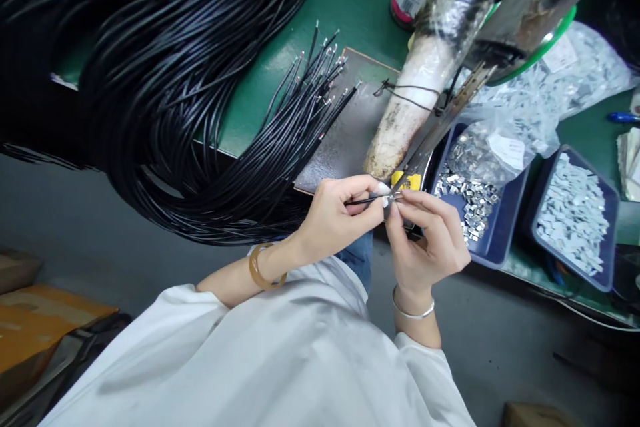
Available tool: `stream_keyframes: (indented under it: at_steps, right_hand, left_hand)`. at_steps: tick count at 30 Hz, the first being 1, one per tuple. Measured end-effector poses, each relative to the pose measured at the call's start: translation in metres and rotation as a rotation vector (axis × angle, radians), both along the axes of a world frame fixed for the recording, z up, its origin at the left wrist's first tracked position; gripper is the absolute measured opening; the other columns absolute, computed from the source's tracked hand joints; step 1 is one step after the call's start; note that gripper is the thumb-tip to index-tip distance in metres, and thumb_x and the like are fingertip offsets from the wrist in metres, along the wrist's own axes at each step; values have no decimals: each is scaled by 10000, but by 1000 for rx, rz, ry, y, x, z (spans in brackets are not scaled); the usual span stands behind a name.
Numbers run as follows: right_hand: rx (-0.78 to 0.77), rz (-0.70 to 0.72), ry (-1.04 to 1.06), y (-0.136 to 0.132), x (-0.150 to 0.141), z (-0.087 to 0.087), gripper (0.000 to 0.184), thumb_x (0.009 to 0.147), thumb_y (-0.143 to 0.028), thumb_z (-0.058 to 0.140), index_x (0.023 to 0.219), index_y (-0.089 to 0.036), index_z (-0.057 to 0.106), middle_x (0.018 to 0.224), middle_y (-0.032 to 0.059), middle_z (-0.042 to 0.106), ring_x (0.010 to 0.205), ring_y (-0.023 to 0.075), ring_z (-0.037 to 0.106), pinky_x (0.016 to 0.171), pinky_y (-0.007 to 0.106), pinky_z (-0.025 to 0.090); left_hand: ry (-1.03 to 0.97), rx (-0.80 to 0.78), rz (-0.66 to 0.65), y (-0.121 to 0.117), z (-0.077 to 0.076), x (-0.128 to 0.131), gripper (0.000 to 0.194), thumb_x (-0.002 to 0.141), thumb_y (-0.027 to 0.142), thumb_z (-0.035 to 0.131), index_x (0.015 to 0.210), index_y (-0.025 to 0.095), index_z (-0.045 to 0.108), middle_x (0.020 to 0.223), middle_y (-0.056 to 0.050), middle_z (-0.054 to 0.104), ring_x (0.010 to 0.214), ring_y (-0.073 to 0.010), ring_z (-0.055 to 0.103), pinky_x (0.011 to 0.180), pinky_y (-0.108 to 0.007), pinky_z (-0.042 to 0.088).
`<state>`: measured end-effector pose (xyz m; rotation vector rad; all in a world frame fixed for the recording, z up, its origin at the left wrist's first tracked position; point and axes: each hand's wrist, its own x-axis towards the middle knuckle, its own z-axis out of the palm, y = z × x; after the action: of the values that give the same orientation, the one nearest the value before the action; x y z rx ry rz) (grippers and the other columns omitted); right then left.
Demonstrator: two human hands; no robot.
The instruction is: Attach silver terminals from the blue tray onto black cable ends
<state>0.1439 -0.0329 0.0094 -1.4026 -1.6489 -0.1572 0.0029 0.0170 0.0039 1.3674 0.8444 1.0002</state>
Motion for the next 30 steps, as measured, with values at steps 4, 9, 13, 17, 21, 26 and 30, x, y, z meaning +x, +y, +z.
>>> stream_keyframes:
  at_steps: [4, 9, 13, 17, 21, 26, 30]
  right_hand:
    - [-9, 23, 22, -3, -1, -2, 201, 796, -51, 730, 899, -202, 647, 1054, 46, 754, 915, 161, 739, 785, 303, 656]
    - [-24, 38, 4, -6, 2, -4, 179, 825, -71, 702, 891, -208, 608, 1025, 37, 765, 885, 148, 743, 780, 283, 632]
    - [-90, 27, 59, -6, 4, 2, 161, 865, -93, 676, 954, -218, 628, 975, 22, 760, 897, 150, 743, 795, 275, 611]
    - [-177, 27, 160, -3, 5, 5, 112, 890, -134, 673, 928, -229, 627, 838, -26, 716, 784, 122, 720, 720, 242, 593]
    - [-153, 119, 302, -3, 6, -3, 103, 900, -135, 653, 913, -226, 606, 836, -20, 708, 804, 149, 733, 712, 287, 605]
    - [-88, -27, 152, -16, 12, -7, 118, 909, -159, 654, 1003, -228, 634, 767, -45, 696, 594, 96, 671, 550, 209, 518]
    - [-157, -21, -171, -22, 9, 6, 131, 867, -199, 728, 985, -229, 679, 589, -91, 579, 460, 53, 512, 524, 188, 432]
  left_hand:
    - [1, -33, -8, 2, 2, -1, 122, 870, 224, 621, 812, 125, 662, 547, 85, 318, 489, -44, 244, 447, -185, 203]
    - [-3, -138, -33, 4, 2, -1, 87, 823, 196, 630, 794, 118, 655, 542, 89, 291, 483, -44, 227, 443, -193, 186]
    - [-9, -146, -87, 0, 2, -2, 93, 838, 191, 624, 836, 118, 682, 554, 85, 294, 493, -49, 230, 453, -198, 185]
    - [51, -34, -65, -7, 1, -6, 117, 857, 211, 647, 920, 132, 708, 653, 26, 545, 548, -65, 394, 502, -190, 314]
    - [34, 27, -120, -8, 3, -14, 137, 885, 215, 629, 804, 130, 699, 696, -17, 647, 576, -78, 485, 569, -198, 409]
    - [-102, -194, -237, -3, 7, -18, 280, 908, 228, 582, 654, 117, 622, 590, -9, 599, 534, -68, 491, 543, -184, 411]
    - [-131, -183, -188, -5, 7, -17, 217, 910, 217, 575, 767, 98, 687, 605, -16, 619, 548, -80, 536, 563, -189, 453]
